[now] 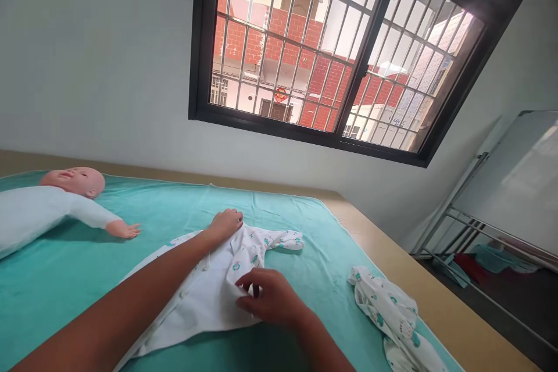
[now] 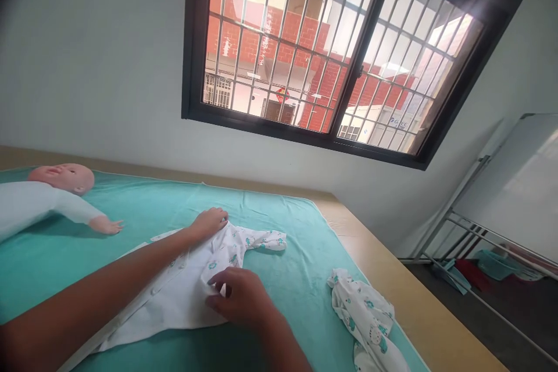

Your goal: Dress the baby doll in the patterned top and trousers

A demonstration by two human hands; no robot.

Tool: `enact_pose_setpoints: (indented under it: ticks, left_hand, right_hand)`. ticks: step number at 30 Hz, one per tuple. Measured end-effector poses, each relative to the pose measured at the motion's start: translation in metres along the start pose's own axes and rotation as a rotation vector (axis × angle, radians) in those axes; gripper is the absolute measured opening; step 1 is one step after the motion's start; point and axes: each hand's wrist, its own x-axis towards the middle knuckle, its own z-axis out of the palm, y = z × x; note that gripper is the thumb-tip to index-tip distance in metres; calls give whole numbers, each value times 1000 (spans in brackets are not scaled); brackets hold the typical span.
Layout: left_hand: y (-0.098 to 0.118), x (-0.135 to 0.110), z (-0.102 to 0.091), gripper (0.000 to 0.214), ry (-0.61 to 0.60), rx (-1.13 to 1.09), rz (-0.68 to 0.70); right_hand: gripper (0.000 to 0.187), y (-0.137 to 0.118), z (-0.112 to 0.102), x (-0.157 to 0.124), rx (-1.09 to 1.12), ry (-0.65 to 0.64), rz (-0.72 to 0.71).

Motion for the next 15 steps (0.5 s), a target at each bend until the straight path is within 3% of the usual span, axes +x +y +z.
enact_pose_setpoints:
  ticks: [3,8,10,15]
  left_hand:
    - [2,-10,-4,28,24,-8,-4]
    - [15,-46,-11,27,45,-39,-16]
    - [19,-57,-10,26,16,-58,-58]
    - [26,-60,-3,22,-48,-103,-179]
  right_hand:
    - [17,-1,3,-1,-92,-66,-63]
    - [35,-5,4,0,-177,-25,-91]
    - [33,-7,5,0,-209,-32,-91]
    - [25,-4,7,-1,-220,-63,-50]
